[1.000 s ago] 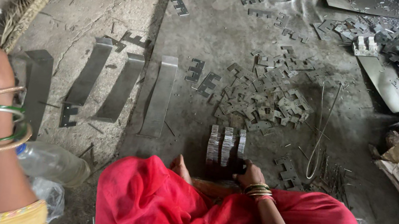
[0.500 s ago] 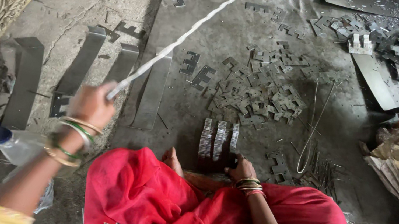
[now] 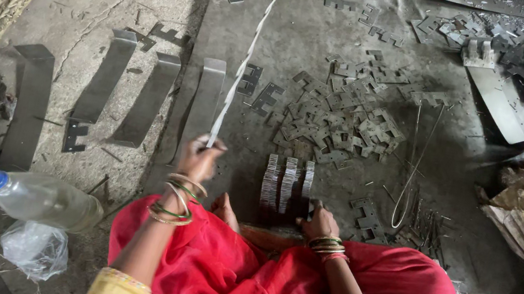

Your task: The person sits on the floor and assembles small metal brackets by inserting pins into them. They pick up brackets and pins from a pile, align the holes, and insert the pins to create a stack of assembled units.

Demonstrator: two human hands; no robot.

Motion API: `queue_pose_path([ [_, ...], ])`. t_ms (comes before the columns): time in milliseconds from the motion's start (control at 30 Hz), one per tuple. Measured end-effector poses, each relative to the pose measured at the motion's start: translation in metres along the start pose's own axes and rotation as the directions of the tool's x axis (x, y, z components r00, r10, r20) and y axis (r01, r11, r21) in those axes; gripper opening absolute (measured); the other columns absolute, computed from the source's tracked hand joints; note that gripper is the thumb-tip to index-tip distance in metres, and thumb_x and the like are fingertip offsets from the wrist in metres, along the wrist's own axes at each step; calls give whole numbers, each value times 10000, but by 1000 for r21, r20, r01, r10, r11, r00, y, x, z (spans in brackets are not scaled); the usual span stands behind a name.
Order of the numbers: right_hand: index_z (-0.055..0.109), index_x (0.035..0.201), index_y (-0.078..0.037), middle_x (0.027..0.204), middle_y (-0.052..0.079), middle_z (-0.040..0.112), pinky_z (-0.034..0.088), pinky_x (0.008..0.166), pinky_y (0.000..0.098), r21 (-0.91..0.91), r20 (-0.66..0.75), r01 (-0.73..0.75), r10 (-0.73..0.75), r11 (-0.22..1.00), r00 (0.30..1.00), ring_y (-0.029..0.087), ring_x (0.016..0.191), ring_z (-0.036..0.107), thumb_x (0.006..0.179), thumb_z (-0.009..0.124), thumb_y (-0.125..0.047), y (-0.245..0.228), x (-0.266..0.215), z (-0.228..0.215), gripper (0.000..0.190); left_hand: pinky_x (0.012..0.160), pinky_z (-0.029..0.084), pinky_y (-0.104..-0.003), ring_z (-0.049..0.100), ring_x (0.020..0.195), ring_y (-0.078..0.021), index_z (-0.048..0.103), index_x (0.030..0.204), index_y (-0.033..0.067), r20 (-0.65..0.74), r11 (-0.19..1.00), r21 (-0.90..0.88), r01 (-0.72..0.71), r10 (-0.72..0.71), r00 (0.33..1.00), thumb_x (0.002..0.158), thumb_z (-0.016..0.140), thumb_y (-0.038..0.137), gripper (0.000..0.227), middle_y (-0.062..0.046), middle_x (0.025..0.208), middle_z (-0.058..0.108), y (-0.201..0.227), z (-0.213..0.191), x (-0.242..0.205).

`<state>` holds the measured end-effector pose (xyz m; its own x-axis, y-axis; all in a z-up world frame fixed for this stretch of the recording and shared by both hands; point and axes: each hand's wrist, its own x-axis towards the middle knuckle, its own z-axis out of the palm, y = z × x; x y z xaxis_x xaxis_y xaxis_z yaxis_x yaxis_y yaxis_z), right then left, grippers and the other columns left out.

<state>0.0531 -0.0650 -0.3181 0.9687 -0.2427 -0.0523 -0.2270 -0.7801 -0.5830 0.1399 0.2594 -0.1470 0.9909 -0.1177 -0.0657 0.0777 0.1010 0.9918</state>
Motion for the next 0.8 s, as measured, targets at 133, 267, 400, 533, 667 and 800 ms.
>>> queue_pose_path([
  [133,627,1247,-62,1104,224,715,567,767,492,62,-211,66,-52,996,976,402,936,704,759,848,-347,-15,-10,-13,607,367,200,-196,292,439,-21,618,921,114,432,708,-562,427,-189,882,927,598,83,38,87,599,369,-13,61,-14],
  [267,628,1325,-75,1005,192,782,594,746,383,494,-31,-54,79,868,996,285,852,758,830,800,-349,-18,-9,-10,591,386,228,-183,300,472,-21,536,872,111,527,359,-797,486,20,850,1009,603,91,155,73,627,368,-27,113,-23],
  [400,611,1358,-1,1151,155,754,595,787,343,855,85,-52,-39,516,996,212,968,720,936,717,-298,-7,-2,9,527,425,312,-192,374,505,-37,520,868,111,511,322,-828,460,93,855,1083,624,168,246,50,668,432,-33,147,-49],
  [533,552,1362,-23,1124,89,707,616,781,381,953,255,-261,-58,-153,965,206,946,709,935,625,-292,-6,-10,21,510,488,518,-231,607,520,-124,679,1040,41,536,476,-687,549,-178,825,924,578,456,443,-40,666,635,-26,160,-74],
  [667,607,1305,-1,997,131,693,547,634,336,911,384,-370,45,-183,922,207,748,651,1045,473,-509,-16,-20,1,586,891,601,-280,723,1001,-119,616,1265,27,589,946,-44,322,-236,773,1012,562,376,434,-58,1069,737,-25,147,-85],
  [800,635,1227,0,964,110,721,556,653,305,924,343,-365,-179,-110,922,191,756,658,1015,361,-515,-14,-29,-13,621,934,571,-290,715,1057,-174,684,1275,-6,624,996,-5,88,-66,779,960,699,355,480,-116,1184,744,-43,100,-74],
])
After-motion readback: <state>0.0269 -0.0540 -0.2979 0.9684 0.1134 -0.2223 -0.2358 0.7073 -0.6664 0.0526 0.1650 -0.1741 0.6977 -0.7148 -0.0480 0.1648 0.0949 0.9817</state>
